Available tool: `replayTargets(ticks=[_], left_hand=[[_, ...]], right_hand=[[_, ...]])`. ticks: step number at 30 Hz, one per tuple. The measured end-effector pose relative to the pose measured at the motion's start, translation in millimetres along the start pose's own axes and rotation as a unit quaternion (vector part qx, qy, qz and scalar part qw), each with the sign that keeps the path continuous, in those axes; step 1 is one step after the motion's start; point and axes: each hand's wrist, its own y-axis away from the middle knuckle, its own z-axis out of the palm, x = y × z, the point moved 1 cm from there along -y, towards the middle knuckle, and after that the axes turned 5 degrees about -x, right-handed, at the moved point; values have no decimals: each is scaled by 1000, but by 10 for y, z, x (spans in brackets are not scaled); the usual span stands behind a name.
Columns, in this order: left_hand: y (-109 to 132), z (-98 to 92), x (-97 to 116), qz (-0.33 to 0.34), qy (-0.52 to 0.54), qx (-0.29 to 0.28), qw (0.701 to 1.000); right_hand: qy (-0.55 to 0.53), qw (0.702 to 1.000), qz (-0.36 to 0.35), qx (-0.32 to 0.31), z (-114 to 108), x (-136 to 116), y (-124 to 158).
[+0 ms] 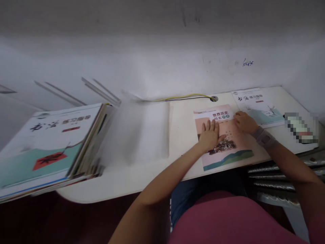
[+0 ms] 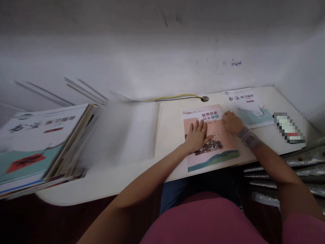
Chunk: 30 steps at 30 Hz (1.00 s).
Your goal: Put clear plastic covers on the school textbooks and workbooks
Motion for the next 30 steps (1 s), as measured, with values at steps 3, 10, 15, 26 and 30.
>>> replayTargets(ticks=[3,10,15,26,30], left_hand=[[163,23,251,171,10,-8,985],[462,159,569,397,57,-18,916],[466,134,543,410,69,-18,909],[440,142,540,409,50,-27,911],[436,132,543,404,53,4,913]], right_hand=[[58,990,-121,-38,27,-221,37],[102,890,-409,-171,306,-771,448],[131,907,-375,-138,325,-514,24],[170,972,-145,-66,317,-97,-1083],[173,976,-128,-39,348,-189,-438]])
